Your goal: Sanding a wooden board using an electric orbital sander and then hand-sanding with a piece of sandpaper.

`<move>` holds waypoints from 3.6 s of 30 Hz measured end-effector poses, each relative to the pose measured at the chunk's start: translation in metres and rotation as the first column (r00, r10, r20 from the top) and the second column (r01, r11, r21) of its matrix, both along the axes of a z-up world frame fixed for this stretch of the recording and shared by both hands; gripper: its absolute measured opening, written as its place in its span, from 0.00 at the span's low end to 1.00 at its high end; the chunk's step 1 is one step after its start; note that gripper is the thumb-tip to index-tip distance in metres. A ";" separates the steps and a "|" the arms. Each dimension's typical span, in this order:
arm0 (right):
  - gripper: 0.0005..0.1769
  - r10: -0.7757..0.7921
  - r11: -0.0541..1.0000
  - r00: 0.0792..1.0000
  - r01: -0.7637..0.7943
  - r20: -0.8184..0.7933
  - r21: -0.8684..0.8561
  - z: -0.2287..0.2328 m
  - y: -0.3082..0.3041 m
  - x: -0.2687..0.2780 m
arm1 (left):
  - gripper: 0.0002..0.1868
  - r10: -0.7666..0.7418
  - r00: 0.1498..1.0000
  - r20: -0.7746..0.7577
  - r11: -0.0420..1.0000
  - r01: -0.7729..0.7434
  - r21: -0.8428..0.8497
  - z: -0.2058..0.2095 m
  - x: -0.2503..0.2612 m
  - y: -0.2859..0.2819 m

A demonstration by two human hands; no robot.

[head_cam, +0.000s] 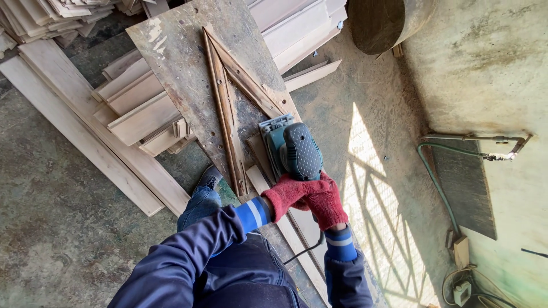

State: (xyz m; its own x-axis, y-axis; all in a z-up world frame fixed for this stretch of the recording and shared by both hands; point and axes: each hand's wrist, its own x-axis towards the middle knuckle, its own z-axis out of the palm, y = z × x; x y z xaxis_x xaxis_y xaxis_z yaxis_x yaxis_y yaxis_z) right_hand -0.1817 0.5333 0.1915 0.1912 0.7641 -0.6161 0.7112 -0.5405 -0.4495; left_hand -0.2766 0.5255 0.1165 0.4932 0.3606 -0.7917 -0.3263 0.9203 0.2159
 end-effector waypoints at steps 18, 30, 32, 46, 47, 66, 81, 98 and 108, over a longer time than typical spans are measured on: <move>0.26 0.089 0.996 0.995 -0.088 -0.055 0.013 -0.028 0.000 0.003 | 0.40 0.165 0.983 0.077 0.968 -0.147 -0.203 -0.002 -0.029 0.011; 0.22 -0.024 1.000 0.998 0.024 0.053 -0.001 -0.017 -0.002 0.013 | 0.47 -0.304 0.952 -0.032 0.951 0.305 0.044 0.034 -0.006 0.026; 0.21 -0.049 0.999 0.998 0.049 0.048 -0.006 -0.011 -0.008 0.011 | 0.51 -0.578 0.810 -0.099 0.790 0.586 0.178 0.064 -0.023 0.032; 0.22 0.019 0.997 0.997 -0.014 0.073 -0.074 -0.017 -0.042 0.004 | 0.53 0.067 0.972 0.224 0.912 0.031 -0.408 -0.068 0.000 -0.037; 0.22 0.020 0.997 0.997 -0.015 0.075 -0.072 -0.023 -0.047 0.010 | 0.53 0.067 0.972 0.226 0.913 0.031 -0.406 -0.056 0.004 -0.045; 0.20 -0.281 0.950 0.945 0.298 0.165 -0.090 -0.046 -0.170 0.118 | 0.35 -0.472 0.882 0.013 0.880 0.470 0.071 0.018 0.083 -0.113; 0.19 -0.750 0.651 0.616 0.753 -0.239 -0.101 0.000 -0.270 0.167 | 0.08 -0.576 0.637 -0.513 0.248 0.734 0.633 -0.019 0.104 -0.108; 0.16 -0.754 0.652 0.627 0.751 -0.193 -0.108 0.009 -0.279 0.171 | 0.18 0.687 0.419 -0.594 -0.279 0.906 0.318 -0.103 0.046 -0.028; 0.18 -0.681 0.733 0.709 0.662 -0.183 -0.157 0.002 -0.261 0.159 | 0.16 0.626 0.660 -0.416 -0.243 0.672 0.700 -0.075 0.033 -0.037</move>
